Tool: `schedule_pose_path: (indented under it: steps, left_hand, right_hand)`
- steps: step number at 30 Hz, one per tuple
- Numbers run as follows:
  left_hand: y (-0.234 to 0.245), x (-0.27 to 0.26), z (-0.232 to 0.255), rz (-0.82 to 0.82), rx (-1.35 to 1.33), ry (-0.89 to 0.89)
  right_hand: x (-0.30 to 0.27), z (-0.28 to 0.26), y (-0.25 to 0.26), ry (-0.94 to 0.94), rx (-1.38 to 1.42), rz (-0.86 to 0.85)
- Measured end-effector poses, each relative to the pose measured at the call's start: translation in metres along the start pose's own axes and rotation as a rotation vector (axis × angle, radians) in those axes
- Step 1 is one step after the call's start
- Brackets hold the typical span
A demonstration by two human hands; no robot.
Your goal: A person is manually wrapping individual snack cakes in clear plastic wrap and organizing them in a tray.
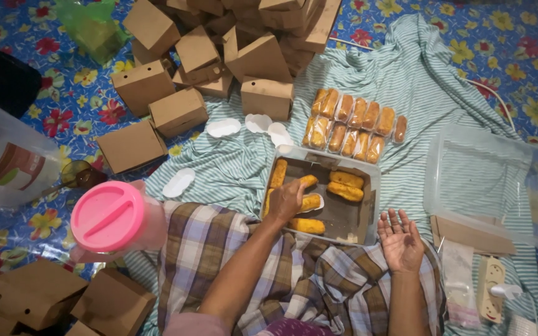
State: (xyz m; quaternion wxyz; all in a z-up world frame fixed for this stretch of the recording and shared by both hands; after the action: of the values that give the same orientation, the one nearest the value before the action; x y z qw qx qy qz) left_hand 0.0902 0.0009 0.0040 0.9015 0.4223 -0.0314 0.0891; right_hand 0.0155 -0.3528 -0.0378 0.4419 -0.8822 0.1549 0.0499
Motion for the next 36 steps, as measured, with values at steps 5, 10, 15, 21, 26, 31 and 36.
schedule_pose_path:
  steps: [5, 10, 15, 21, 26, 31, 36]
  left_hand:
    - [-0.005, 0.0, -0.003, -0.047, -0.035, 0.025]
    - [0.003, 0.001, 0.004, -0.103, -0.081, 0.048]
    - [0.007, -0.001, 0.007, -0.072, -0.128, 0.02]
    - [-0.003, 0.0, 0.001, -0.072, -0.073, 0.021]
    - [-0.007, 0.0, -0.002, -0.064, -0.083, 0.028]
    - [0.006, -0.001, 0.008, -0.05, -0.119, 0.007]
    - [0.015, -0.003, 0.012, -0.061, -0.183, 0.001]
  right_hand:
    - [0.0, 0.0, 0.0, -0.002, -0.006, 0.003]
    - [0.001, 0.0, 0.002, -0.004, -0.003, 0.004]
    - [0.0, 0.0, -0.001, -0.005, -0.003, 0.005]
    - [-0.002, 0.0, -0.004, -0.004, -0.003, 0.004]
    - [-0.002, 0.0, -0.004, -0.005, -0.005, 0.003]
    - [-0.001, 0.0, -0.002, -0.004, -0.007, 0.002]
    - [0.0, 0.0, 0.0, -0.002, -0.003, 0.001]
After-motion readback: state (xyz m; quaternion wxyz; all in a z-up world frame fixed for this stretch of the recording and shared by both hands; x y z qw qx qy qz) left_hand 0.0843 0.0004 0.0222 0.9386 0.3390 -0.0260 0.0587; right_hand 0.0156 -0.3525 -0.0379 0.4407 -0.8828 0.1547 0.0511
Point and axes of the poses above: each hand's wrist, its own x-axis towards the middle knuckle, its own y-axis out of the back of the hand, z = x × y, the point moved 9 cm from there along x, towards the middle knuckle, and after that the axes turned 8 degrees about y, right-handed, at the moved point
